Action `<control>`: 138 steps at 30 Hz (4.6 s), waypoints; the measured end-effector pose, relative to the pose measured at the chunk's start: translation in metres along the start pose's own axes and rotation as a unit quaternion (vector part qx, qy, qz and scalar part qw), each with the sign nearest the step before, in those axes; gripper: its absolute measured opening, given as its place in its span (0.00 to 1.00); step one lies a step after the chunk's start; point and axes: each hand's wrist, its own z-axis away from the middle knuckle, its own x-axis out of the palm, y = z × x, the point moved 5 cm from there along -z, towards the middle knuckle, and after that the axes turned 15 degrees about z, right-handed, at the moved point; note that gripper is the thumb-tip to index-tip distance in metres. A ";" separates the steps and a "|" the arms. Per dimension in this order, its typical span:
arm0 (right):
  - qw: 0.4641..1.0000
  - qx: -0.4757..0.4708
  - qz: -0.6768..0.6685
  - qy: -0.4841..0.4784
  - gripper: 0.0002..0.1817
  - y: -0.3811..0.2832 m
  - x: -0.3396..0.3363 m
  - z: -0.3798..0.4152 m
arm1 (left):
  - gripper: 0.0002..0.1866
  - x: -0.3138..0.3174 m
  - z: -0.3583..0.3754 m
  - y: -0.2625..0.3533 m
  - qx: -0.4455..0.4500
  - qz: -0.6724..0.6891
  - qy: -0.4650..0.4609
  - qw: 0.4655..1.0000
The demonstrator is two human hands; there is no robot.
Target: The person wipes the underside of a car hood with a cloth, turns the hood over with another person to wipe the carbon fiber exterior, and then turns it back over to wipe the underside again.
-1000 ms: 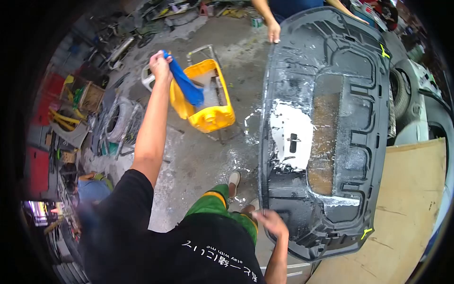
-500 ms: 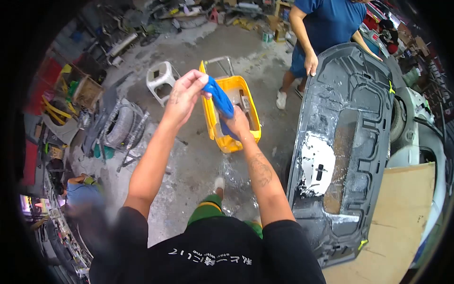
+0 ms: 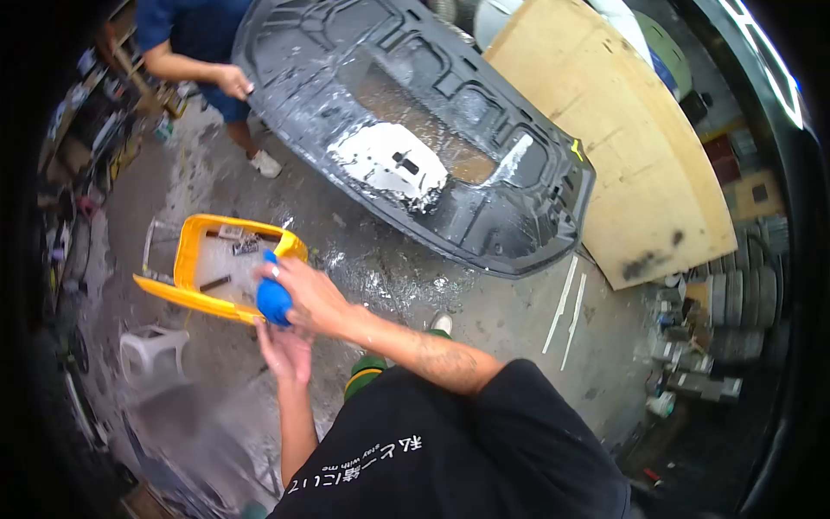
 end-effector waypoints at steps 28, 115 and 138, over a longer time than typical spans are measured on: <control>0.342 0.359 -0.271 0.826 0.19 0.126 -0.128 0.836 | 0.27 -0.155 0.404 -0.625 -0.635 -0.438 -0.132 0.622; 0.954 0.211 0.045 0.207 0.26 0.730 -0.555 0.188 | 0.19 0.329 -0.150 -0.655 0.334 -0.738 -0.252 0.530; 0.968 0.120 0.217 -0.030 0.31 0.870 -0.431 0.175 | 0.37 0.278 -0.347 -0.866 0.264 -0.813 -0.406 0.323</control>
